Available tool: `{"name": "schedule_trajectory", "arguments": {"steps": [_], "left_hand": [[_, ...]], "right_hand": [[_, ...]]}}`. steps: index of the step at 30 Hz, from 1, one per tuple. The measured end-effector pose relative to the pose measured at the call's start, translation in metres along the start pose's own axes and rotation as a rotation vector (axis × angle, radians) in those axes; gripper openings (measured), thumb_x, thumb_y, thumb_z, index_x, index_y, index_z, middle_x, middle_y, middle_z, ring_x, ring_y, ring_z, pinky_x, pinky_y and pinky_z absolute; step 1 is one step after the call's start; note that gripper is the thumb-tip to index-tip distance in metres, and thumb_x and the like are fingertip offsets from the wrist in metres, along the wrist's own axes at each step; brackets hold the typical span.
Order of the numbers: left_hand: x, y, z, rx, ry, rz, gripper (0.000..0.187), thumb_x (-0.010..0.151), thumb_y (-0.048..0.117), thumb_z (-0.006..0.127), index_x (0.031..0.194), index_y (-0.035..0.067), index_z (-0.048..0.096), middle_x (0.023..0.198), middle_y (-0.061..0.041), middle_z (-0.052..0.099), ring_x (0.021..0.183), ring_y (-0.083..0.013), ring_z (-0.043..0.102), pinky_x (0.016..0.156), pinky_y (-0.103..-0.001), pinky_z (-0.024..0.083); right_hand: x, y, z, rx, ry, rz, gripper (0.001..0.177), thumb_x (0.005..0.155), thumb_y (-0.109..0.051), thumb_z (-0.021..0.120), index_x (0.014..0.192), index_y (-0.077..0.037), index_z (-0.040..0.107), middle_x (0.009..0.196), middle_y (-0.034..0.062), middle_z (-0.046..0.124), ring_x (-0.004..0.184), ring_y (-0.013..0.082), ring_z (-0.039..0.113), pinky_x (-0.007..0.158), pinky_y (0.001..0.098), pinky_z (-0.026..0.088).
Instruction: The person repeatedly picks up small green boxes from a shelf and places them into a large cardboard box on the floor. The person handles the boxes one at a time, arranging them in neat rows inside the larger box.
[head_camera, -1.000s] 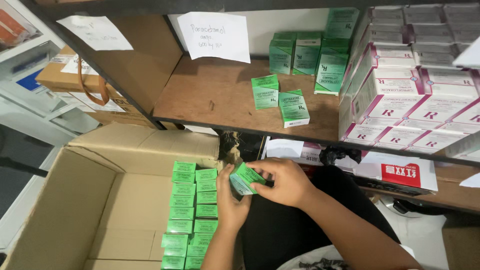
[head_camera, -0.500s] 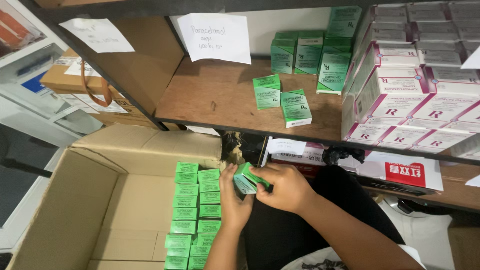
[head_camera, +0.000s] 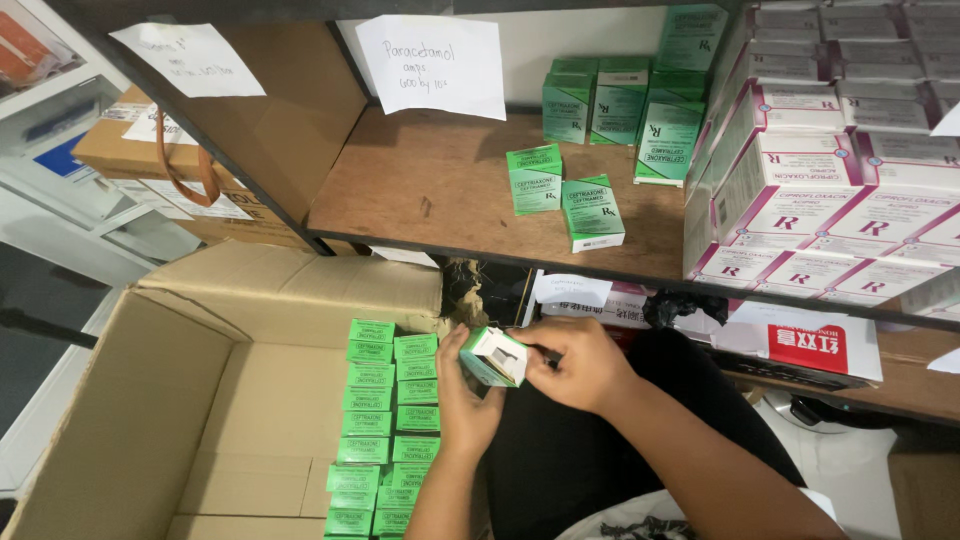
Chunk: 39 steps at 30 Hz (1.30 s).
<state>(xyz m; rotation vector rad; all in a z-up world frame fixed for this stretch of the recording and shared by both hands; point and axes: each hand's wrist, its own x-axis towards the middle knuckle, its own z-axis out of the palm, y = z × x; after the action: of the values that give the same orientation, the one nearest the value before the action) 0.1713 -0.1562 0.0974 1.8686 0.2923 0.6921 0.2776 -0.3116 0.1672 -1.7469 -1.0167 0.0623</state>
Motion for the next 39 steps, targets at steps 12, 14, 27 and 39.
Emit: {"name": "schedule_trajectory", "arguments": {"steps": [12,14,27,39], "left_hand": [[0.000,0.006,0.003,0.174,0.051,0.075,0.090,0.065,-0.012,0.080,0.144,0.009,0.042,0.146,-0.018,0.046,0.137,-0.0374,0.050,0.108,-0.044,0.052],[0.001,0.005,0.005,0.151,0.042,0.002,0.088,0.068,-0.009,0.081,0.144,0.009,0.042,0.147,-0.018,0.044,0.137,-0.0364,0.050,0.103,-0.043,0.055],[0.000,0.005,0.006,0.156,0.097,-0.055,0.080,0.073,0.003,0.084,0.142,0.008,0.042,0.138,-0.017,0.047,0.126,-0.0335,0.057,0.092,-0.040,0.060],[0.000,-0.013,0.008,-0.060,0.182,-0.120,0.087,0.071,-0.001,0.082,0.145,0.003,0.036,0.131,-0.015,0.048,0.117,-0.0267,0.062,0.092,-0.038,0.062]], "right_hand": [[0.000,-0.008,-0.001,-0.127,0.041,-0.085,0.028,0.074,-0.012,0.076,0.101,-0.005,0.077,0.084,0.0111,0.073,0.064,0.0239,0.072,0.057,0.0333,0.058],[0.000,-0.010,0.001,-0.161,0.063,-0.112,0.027,0.074,-0.013,0.076,0.099,-0.005,0.077,0.086,0.0105,0.073,0.068,0.0253,0.072,0.060,0.0340,0.058],[-0.001,-0.026,0.017,-0.312,0.185,-0.154,0.019,0.082,-0.019,0.076,0.098,-0.009,0.080,0.094,0.0029,0.073,0.077,0.0206,0.072,0.066,0.0333,0.060],[-0.002,-0.015,0.020,-0.126,0.012,-0.206,0.036,0.087,-0.014,0.076,0.122,-0.010,0.075,0.130,0.0127,0.068,0.115,0.0287,0.066,0.096,0.0397,0.055]]}}
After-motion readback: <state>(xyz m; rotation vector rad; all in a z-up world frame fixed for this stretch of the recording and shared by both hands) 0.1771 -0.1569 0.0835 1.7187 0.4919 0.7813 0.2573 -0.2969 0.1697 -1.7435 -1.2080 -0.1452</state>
